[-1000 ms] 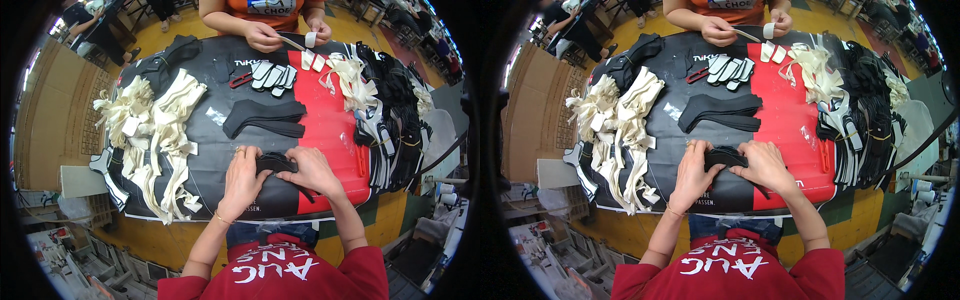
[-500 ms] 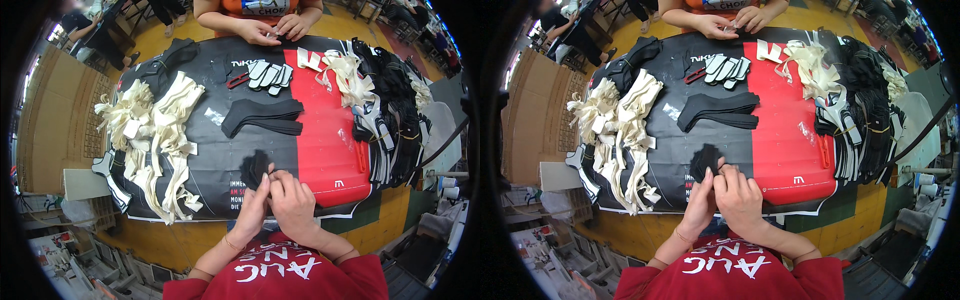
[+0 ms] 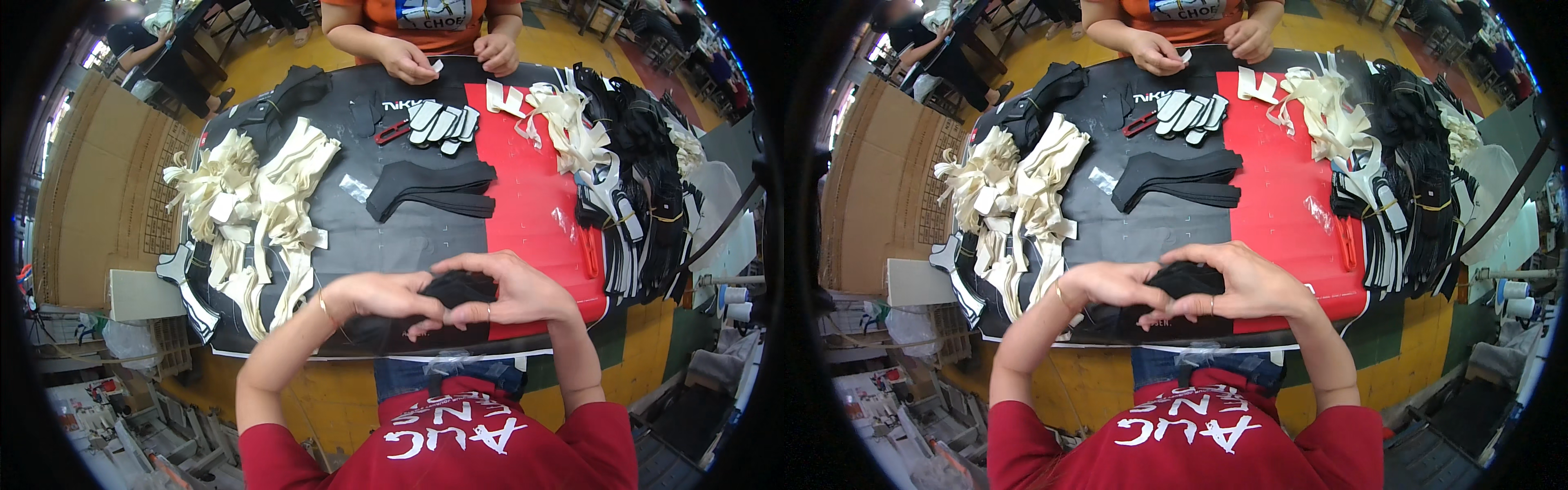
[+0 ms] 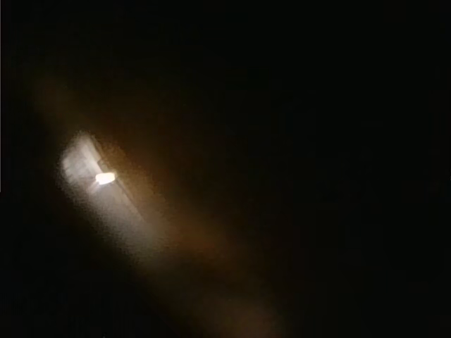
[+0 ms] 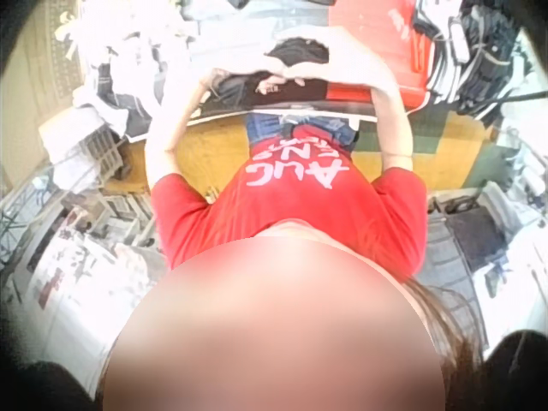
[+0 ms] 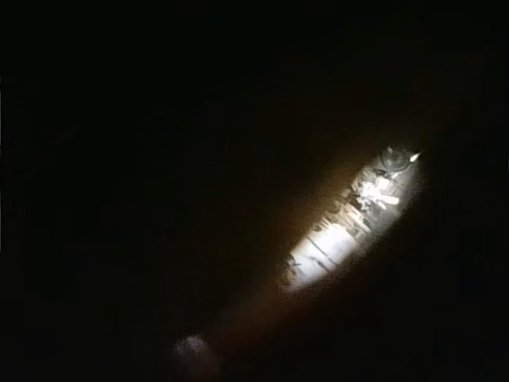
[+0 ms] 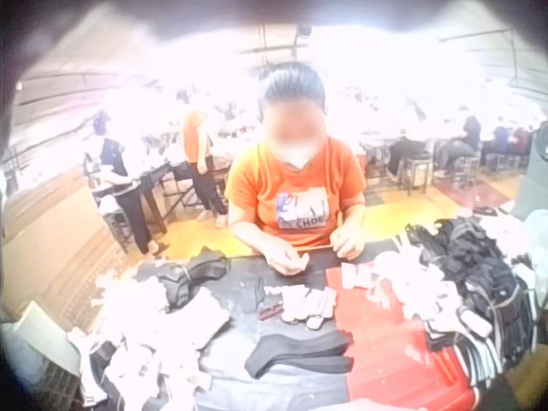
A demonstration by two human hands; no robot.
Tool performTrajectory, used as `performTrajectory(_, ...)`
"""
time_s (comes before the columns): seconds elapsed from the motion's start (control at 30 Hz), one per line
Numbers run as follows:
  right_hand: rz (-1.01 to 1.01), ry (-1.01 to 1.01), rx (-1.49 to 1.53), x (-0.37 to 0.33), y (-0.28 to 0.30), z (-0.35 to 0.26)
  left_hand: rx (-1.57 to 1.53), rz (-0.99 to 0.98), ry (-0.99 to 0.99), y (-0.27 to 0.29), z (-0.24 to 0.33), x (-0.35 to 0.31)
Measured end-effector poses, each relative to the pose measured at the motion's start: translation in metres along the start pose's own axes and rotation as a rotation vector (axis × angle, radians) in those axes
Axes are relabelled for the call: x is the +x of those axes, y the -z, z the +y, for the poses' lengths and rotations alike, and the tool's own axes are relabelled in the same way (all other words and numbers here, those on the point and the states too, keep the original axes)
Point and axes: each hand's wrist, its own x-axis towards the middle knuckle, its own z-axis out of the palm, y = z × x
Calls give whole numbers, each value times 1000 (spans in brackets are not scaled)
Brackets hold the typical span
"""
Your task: The person assembles gloves by placing white fabric pieces onto black glove-shaped cutouts on a table. They repeatedly pick up white pieces, align them on the black base, and press them into place. Another person works nearby on similar items.
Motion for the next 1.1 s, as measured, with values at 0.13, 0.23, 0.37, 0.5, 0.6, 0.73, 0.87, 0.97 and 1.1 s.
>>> performTrajectory(0.13, 213, -204, 183, 5, -5, 36, 67, 126, 203, 33, 7, 3)
performTrajectory(0.23, 386, -303, -8, 7, 6, 57, 210, 273, 140, 52, 10, -4)
performTrajectory(0.37, 490, -344, -145, -1, 29, 64, 440, 557, 136, 64, 13, -16)
performTrajectory(0.5, 555, -365, -243, 5, 47, 64, 448, 712, 78, 70, 14, -6)
performTrajectory(0.6, 585, -363, -297, 12, 51, 62, 510, 834, 56, 71, 17, 2)
performTrajectory(0.73, 580, -341, -259, 25, 47, 59, 677, 935, 15, 60, 30, -12)
performTrajectory(0.87, 495, -340, -220, 25, 50, 57, 922, 1058, -21, 42, 43, -37)
performTrajectory(0.97, 429, -465, -163, 9, 61, 59, 1244, 1227, -2, 48, 48, -33)
performTrajectory(1.1, 548, -390, -175, -15, 78, 64, 1588, 1137, -340, 85, 44, 2)
